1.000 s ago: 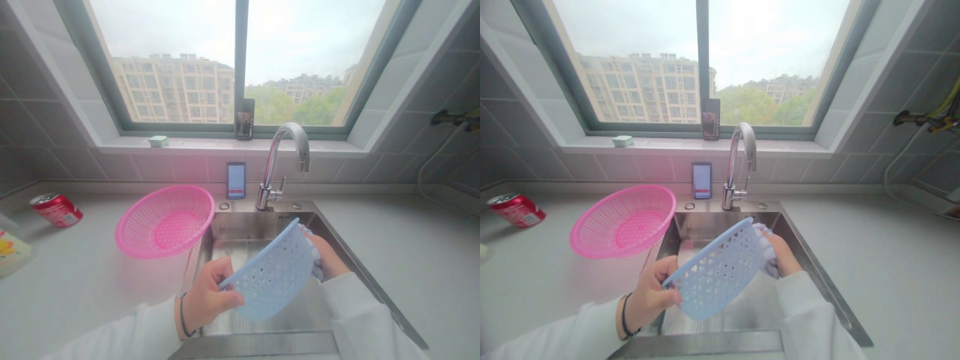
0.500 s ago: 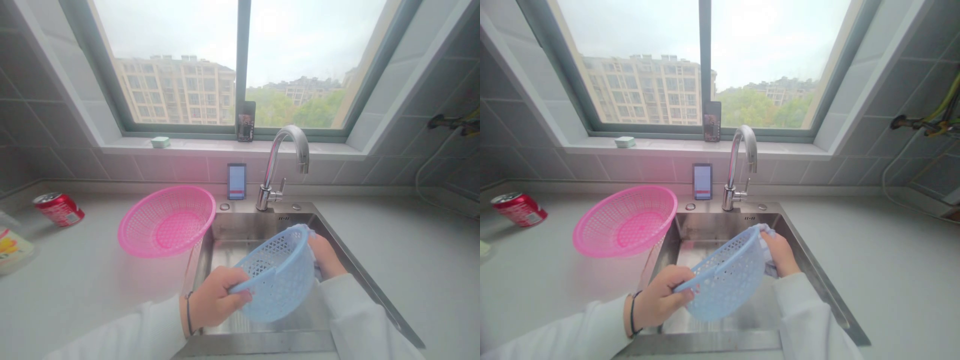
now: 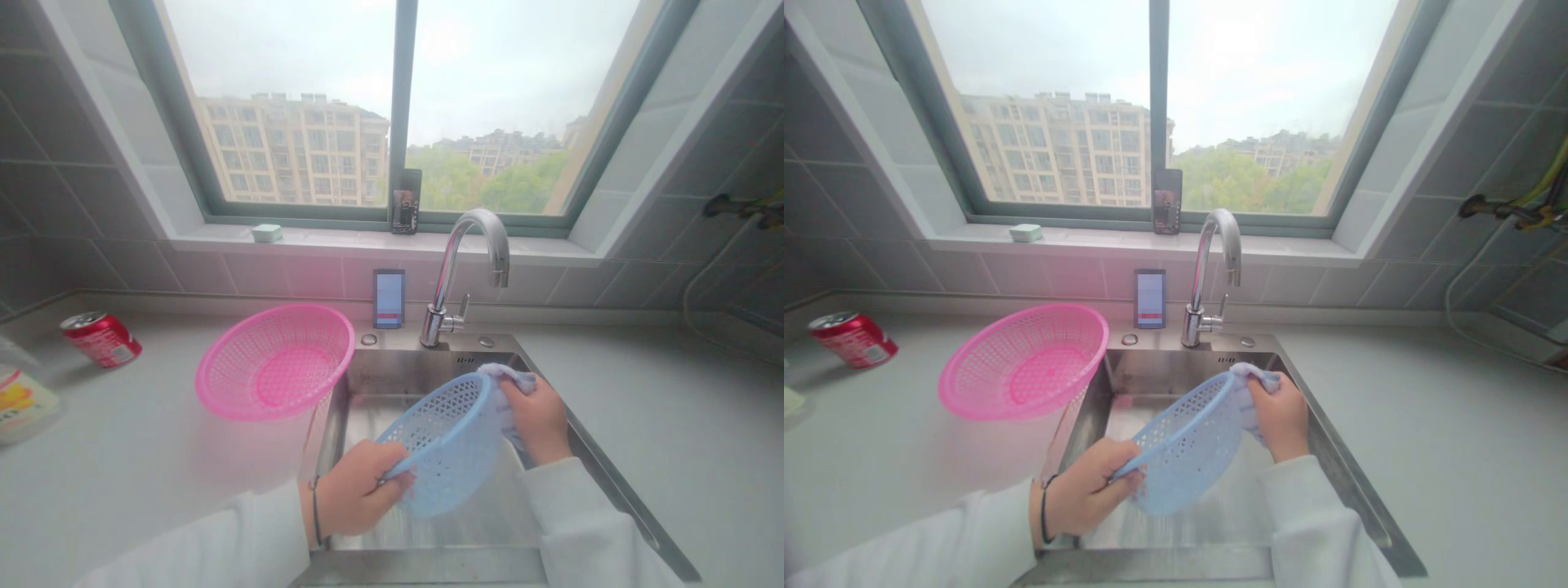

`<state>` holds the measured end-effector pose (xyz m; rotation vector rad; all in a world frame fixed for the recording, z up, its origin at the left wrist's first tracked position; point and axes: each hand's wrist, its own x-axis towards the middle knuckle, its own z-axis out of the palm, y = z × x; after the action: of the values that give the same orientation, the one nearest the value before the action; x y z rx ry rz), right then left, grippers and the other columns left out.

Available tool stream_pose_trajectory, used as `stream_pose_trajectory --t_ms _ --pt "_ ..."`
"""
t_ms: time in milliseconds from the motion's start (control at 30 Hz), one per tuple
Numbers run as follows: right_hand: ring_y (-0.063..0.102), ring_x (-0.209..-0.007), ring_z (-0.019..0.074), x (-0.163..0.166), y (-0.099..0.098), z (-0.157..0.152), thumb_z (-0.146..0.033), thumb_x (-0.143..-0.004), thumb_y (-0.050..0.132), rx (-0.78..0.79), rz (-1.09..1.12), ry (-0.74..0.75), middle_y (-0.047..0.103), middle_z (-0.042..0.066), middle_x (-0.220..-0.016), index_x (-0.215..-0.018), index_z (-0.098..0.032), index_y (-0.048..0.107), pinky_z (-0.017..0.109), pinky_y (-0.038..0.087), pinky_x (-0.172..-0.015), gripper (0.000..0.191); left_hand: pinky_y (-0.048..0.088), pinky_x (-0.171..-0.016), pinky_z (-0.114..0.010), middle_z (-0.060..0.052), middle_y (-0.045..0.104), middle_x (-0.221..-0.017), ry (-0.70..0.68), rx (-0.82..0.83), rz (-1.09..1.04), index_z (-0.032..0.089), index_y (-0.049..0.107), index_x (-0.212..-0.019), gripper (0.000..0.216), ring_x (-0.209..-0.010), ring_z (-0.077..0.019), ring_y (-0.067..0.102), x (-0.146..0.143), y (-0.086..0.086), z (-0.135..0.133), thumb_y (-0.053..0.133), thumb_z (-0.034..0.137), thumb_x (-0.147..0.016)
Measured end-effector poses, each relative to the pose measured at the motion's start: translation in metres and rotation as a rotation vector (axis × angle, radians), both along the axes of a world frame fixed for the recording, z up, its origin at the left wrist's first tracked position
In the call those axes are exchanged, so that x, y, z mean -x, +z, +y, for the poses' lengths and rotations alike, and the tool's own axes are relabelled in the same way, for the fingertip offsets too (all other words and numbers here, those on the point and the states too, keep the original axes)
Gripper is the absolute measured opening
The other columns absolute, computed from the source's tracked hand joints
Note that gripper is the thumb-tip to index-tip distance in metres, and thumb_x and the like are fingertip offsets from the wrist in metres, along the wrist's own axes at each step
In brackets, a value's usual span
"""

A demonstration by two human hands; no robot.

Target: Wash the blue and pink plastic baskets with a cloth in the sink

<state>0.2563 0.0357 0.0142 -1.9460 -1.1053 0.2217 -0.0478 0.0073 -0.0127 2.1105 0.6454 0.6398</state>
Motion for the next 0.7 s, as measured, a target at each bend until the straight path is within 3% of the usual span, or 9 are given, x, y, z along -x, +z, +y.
stream_pose_trajectory --t_ms 100,367,533,700 --pt "0.06 -0.063 0.0244 0.004 -0.002 0.002 -0.048 -0.072 0.058 0.004 0.033 0.013 0.065 0.007 -0.064 -0.068 -0.022 0.058 0.034 0.042 -0.059 0.026 0.03 -0.059 -0.025 0.002 0.051 -0.069 0.11 0.058 0.024 0.02 0.052 -0.08 0.013 -0.063 -0.0139 0.044 -0.006 -0.001 0.002 0.044 0.025 -0.09" --pt "0.053 -0.058 0.0207 0.041 0.001 -0.01 -0.044 -0.072 0.061 -0.128 0.176 0.412 0.057 0.001 -0.059 -0.065 -0.024 0.055 0.033 0.042 -0.057 0.022 0.03 -0.061 -0.025 0.004 0.049 -0.068 0.318 0.156 0.008 0.019 0.052 -0.077 0.009 -0.066 -0.0138 0.044 -0.015 -0.004 0.008 0.045 0.019 -0.083" --pt "0.05 -0.057 0.0178 0.057 0.003 -0.017 -0.043 -0.073 0.062 -0.15 0.233 0.619 0.054 -0.001 -0.058 -0.065 -0.023 0.054 0.029 0.039 -0.055 0.023 0.035 -0.064 -0.025 0.001 0.056 -0.073 0.324 0.239 -0.076 0.018 0.055 -0.08 0.02 -0.069 -0.0157 0.05 -0.016 -0.006 0.011 0.048 0.034 -0.09" --pt "0.046 -0.055 0.0128 0.085 0.001 -0.026 -0.028 -0.067 0.06 -0.09 0.231 0.89 0.054 -0.004 -0.056 -0.063 -0.021 0.053 0.024 0.037 -0.055 0.011 0.035 -0.062 -0.026 0.0 0.056 -0.072 0.318 0.246 -0.199 0.018 0.054 -0.079 0.052 -0.067 -0.0157 0.047 -0.014 -0.011 0.014 0.038 0.064 -0.094"
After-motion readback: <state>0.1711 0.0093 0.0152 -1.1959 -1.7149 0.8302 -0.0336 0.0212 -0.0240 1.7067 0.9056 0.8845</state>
